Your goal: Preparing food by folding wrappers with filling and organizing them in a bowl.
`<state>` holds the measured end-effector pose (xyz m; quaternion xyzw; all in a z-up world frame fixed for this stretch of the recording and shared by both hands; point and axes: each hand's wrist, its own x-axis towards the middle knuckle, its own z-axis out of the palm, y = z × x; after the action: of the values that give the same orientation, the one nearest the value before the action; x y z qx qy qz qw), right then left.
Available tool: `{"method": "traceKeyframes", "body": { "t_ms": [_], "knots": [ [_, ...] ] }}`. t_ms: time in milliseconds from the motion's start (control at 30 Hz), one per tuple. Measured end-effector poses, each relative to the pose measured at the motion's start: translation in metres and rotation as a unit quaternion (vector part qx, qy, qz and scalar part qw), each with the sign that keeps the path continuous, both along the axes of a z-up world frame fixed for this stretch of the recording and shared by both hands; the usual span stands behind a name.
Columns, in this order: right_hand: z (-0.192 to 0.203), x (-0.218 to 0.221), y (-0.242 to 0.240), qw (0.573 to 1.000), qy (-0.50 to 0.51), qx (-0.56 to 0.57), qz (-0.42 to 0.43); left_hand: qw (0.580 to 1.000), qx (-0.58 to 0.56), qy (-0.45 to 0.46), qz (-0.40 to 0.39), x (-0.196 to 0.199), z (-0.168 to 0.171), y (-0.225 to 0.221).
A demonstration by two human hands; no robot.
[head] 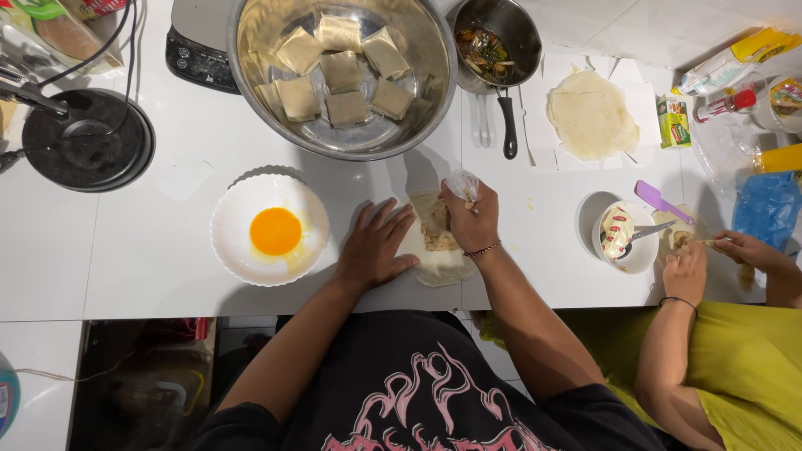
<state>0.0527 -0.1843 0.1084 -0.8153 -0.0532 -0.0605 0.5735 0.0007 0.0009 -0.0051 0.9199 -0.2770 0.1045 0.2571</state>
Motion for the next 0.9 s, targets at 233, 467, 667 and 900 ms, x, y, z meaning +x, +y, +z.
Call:
{"method": "traceKeyframes", "body": {
  "t_ms": [233, 467, 667, 900],
  "knots": [
    [0.011, 0.004, 0.000, 1.000, -0.024, -0.010, 0.004, 1.000, 0.003, 0.008, -0.002, 0.000, 0.000, 0.000],
    [0.007, -0.002, -0.006, 0.999, -0.029, -0.014, 0.006, 1.000, 0.001, -0.005, 0.002, -0.001, 0.000, 0.000],
    [0.008, -0.008, -0.011, 0.999, -0.033, -0.023, 0.006, 1.000, -0.013, -0.016, 0.002, 0.000, 0.002, 0.000],
    [0.012, -0.015, -0.011, 0.998, -0.052, -0.025, -0.012, 1.000, -0.011, -0.007, 0.003, -0.001, -0.002, -0.001]
  ]
}}
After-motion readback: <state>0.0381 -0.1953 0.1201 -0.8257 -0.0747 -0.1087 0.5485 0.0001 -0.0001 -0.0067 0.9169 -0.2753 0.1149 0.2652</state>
